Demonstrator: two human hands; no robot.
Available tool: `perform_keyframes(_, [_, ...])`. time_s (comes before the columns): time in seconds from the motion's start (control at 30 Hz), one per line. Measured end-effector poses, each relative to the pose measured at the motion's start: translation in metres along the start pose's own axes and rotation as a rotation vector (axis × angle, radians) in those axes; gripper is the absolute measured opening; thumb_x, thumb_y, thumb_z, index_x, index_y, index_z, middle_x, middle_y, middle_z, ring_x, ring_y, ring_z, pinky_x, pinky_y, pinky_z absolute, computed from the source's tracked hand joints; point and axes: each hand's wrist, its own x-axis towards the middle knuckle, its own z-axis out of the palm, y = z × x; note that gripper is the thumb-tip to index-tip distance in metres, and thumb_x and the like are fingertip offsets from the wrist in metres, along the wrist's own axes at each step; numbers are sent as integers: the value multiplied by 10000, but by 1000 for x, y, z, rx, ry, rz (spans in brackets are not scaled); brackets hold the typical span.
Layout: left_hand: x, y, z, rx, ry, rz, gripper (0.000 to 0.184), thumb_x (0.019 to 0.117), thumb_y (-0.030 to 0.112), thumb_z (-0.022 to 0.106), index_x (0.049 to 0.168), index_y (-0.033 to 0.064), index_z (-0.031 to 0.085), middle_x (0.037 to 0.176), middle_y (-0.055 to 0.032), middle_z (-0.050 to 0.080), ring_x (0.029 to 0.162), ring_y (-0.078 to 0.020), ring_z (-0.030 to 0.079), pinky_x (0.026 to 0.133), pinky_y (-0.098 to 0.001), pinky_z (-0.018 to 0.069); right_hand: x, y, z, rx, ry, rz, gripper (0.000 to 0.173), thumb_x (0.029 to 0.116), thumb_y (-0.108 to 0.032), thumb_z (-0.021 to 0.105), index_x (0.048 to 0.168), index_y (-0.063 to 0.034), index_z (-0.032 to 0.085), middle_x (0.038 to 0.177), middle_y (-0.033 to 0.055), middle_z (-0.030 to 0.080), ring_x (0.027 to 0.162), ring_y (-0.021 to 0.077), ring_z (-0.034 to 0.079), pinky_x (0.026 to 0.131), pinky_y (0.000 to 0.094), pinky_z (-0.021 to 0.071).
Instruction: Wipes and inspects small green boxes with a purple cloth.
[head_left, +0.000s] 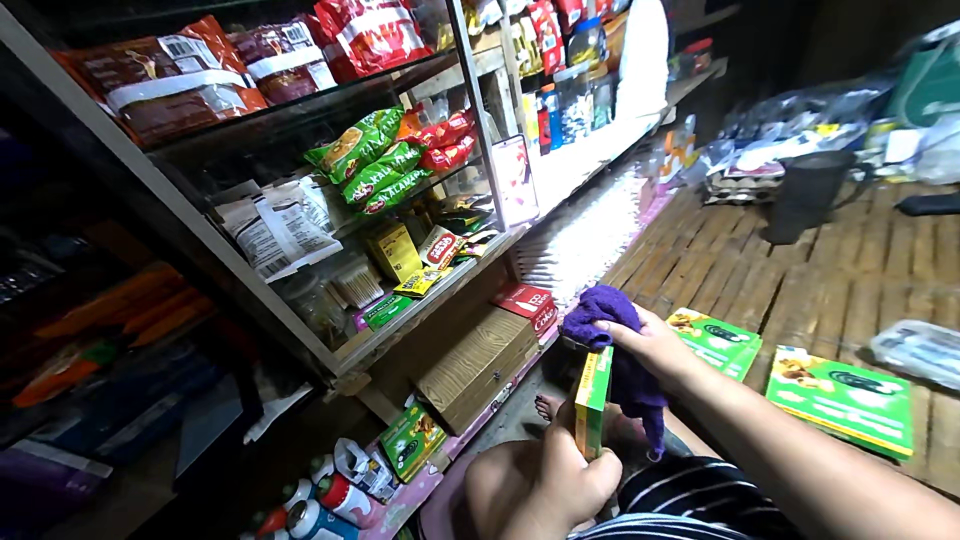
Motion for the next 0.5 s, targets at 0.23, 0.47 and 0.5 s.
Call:
perform_keyframes(0.23, [-2,0,1,-99,18,26,426,759,-24,617,1169,-126,561,1009,-72,706,935,-16,679,866,-216,566,-1,2,2,264,43,120,293,1057,-311,475,1164,-84,626,930,-3,731,866,72,708,807,254,600])
perform_keyframes(0.47, [-4,3,1,-404,154,-58,402,769,-77,590,1165,-60,526,967,-52,729,899,-84,720,842,-287,605,-7,19,10,412,-78,95,391,1088,-387,377,1216,-113,624,1030,-28,727,982,30,685,886,223,575])
perform_keyframes(0.5, [-3,5,0,-442,189,-70,402,760,-80,586,1157,-50,531,956,-54,734,889,-93,726,829,-295,611,-8,20,10,421,-101,119,376,1083,-377,399,1221,-106,619,1018,-24,729,968,32,690,878,225,579])
